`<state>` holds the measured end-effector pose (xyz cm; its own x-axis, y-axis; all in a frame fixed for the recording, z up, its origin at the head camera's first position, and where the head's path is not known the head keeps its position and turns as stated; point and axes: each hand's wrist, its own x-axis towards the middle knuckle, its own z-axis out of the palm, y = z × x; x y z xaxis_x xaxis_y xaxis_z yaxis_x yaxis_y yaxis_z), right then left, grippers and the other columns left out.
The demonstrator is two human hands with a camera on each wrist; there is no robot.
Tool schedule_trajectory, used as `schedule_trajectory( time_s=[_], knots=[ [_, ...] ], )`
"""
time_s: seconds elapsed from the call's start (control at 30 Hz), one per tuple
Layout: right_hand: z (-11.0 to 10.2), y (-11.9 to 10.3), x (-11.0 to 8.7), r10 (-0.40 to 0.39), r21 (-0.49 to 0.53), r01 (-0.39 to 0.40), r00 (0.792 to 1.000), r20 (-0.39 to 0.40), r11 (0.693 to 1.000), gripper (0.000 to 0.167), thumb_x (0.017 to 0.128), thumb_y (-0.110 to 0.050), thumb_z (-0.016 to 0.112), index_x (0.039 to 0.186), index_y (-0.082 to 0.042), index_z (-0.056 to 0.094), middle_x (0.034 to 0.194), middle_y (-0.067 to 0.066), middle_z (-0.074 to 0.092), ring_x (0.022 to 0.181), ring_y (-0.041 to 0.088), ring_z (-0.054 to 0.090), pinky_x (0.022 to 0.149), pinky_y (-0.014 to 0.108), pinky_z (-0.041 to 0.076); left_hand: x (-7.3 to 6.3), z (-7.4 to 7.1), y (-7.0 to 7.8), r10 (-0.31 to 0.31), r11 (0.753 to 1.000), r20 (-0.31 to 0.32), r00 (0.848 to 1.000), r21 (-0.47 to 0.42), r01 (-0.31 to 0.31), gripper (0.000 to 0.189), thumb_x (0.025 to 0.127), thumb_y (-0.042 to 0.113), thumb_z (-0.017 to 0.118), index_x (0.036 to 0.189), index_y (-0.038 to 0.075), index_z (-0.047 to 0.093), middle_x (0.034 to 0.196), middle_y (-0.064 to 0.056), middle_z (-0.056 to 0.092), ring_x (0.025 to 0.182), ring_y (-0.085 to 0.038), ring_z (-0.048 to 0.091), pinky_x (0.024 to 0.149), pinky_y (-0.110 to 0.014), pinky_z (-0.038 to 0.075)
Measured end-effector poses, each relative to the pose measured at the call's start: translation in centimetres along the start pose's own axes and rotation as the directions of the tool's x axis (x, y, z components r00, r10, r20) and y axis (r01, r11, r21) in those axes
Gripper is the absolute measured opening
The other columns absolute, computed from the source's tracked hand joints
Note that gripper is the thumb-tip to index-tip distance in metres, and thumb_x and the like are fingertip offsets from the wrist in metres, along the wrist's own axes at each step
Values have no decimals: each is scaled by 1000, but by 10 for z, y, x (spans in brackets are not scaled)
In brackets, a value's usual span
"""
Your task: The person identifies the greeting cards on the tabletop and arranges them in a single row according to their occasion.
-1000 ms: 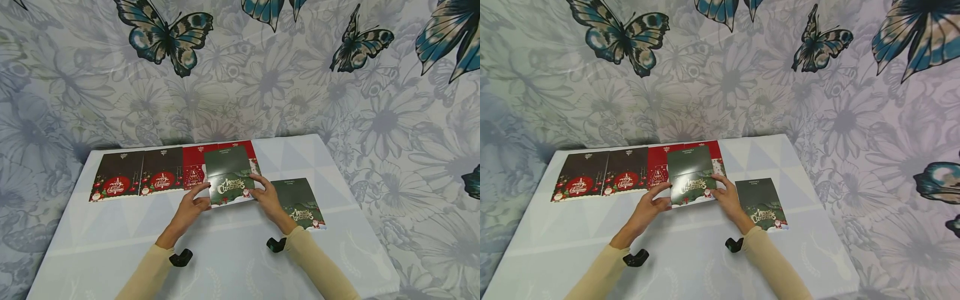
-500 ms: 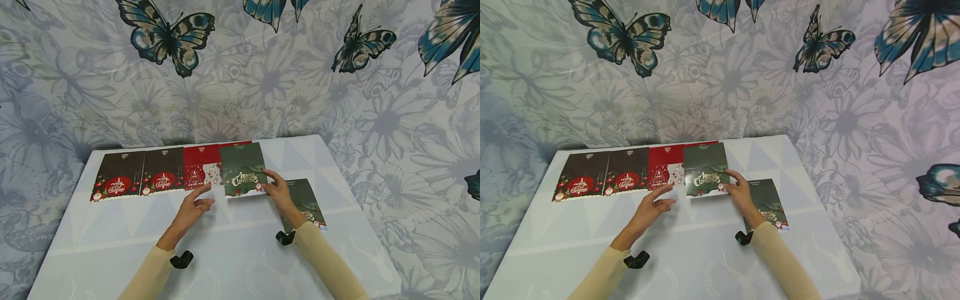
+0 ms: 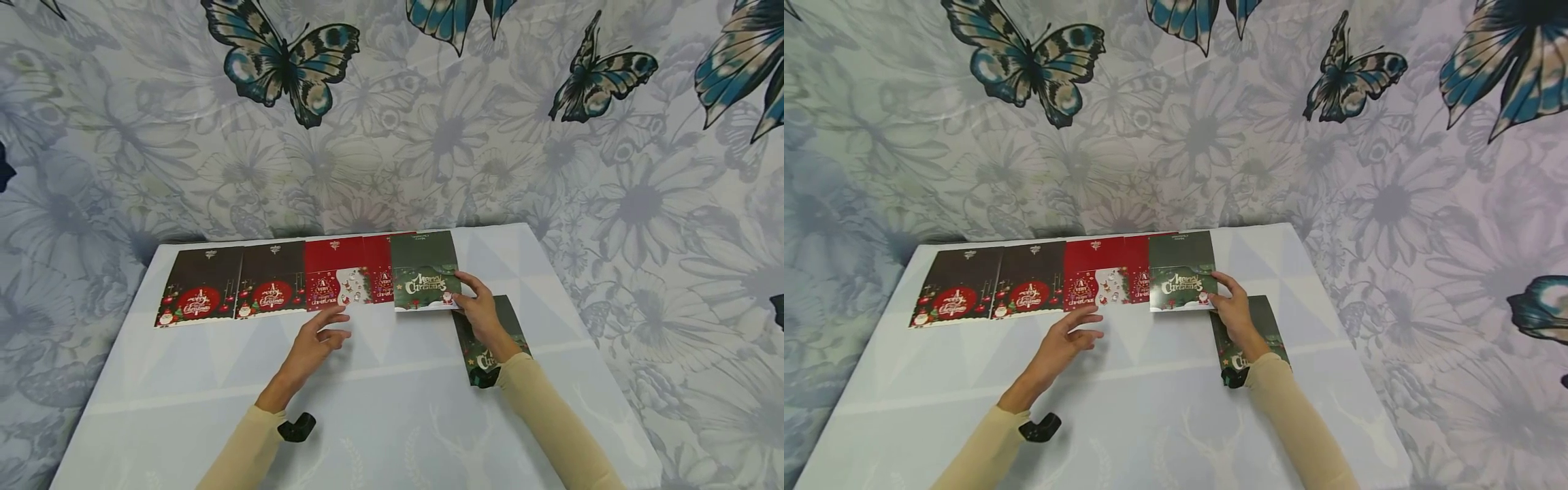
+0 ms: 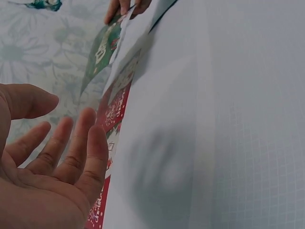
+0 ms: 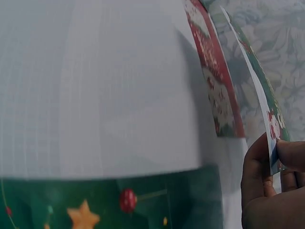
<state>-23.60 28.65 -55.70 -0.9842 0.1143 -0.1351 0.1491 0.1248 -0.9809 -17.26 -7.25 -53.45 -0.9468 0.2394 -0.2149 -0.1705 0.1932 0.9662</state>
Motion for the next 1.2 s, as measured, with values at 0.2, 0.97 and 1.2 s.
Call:
schedule_trajectory(
  time_s=[0.2,0.97,1.2],
  knots=[
    [-15,5,9,2,-20,-3,998,-58,1000,52,96,6,56,145,-8,51,154,12,40,108,20,54,71,21,50,-3,-1,-2,0,1000,-7,1000,21,1,55,96,4,60,148,10,46,138,-20,58,113,-29,68,89,-33,56],
    [-52,8,41,31,-113,-44,993,-113,993,54,97,8,50,149,-8,47,158,15,36,95,18,60,66,21,52,-7,-6,-8,-16,1000,-8,1000,7,16,48,95,2,59,142,8,52,131,-20,60,114,-34,66,88,-43,53],
    [-58,6,50,-7,-198,-19,992,-129,980,56,93,9,52,147,-5,48,156,20,40,133,33,44,76,16,43,-8,-6,-9,-16,1000,-22,1000,24,17,43,97,3,59,139,6,54,129,-20,63,112,-32,67,85,-32,54]
  ],
)
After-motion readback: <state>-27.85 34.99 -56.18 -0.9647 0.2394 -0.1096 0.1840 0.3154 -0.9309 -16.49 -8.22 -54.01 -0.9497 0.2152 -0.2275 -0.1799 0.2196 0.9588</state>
